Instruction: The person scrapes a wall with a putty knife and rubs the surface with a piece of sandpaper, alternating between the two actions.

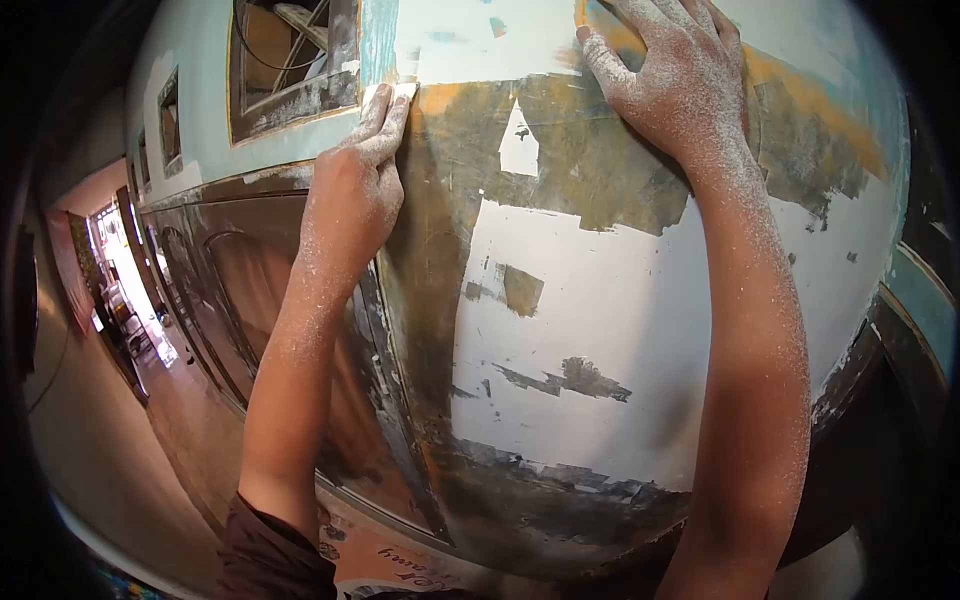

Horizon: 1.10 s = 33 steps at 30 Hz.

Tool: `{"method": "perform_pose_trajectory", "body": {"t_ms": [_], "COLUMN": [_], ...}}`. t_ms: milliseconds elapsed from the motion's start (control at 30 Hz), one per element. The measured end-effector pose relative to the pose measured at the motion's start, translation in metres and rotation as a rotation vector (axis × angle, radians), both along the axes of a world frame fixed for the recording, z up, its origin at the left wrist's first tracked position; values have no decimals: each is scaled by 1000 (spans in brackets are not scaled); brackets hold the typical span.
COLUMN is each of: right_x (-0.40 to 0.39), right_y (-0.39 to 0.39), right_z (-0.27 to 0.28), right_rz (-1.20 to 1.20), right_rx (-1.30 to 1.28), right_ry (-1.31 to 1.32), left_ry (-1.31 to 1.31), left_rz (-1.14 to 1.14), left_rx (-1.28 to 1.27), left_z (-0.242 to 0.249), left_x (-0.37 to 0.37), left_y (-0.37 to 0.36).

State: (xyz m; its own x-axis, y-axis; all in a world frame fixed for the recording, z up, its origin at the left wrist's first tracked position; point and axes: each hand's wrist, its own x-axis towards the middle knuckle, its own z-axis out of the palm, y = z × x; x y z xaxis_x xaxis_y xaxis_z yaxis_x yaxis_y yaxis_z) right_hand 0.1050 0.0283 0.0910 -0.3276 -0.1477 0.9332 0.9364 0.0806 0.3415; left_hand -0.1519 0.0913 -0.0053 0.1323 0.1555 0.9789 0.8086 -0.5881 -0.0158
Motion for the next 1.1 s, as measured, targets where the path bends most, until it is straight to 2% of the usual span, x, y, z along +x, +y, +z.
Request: {"method": "perform_pose_trajectory", "body": {"t_ms": [33, 100, 167, 233, 400, 533, 633, 700, 767, 833, 867, 1033, 1100], "right_x": [2, -4, 3, 4, 5, -9, -3, 6, 5, 6, 3, -11, -10], "right_y": [0, -1, 2, 0, 2, -5, 0, 3, 0, 1, 0, -6, -6], "right_z": [1, -4, 1, 2, 0, -8, -3, 0, 1, 1, -1, -7, -9], "right_rz": [0, 15, 13, -13, 30, 4, 34, 56, 62, 36, 36, 46, 49], "right_rx": [-2, 27, -2, -47, -29, 8, 18, -7, -35, -26, -25, -1, -9], "right_ry": [-23, -1, -22, 14, -15, 46, 9, -27, -8, -13, -14, 36, 43], "left_ry": [0, -5, -30, 6, -10, 2, 1, -13, 2, -1, -1, -5, 10], "left_rz": [-21, -20, 11, -16, -65, -27, -61, 1, -4, -72, -71, 19, 21], "left_rx": [90, 113, -105, 26, 84, -44, 106, -77, -45, 210, 211, -97, -67], "left_z": [-1, -3, 2, 3, 1, 4, 4, 8, 5, 1, 4, 8, 9], "left_x": [1, 2, 3, 3, 6, 6, 8, 8, 6, 9, 8, 3, 4], "left_y": [2, -1, -7, -3, 1, -6, -2, -8, -3, 2, 2, -7, -10]}}
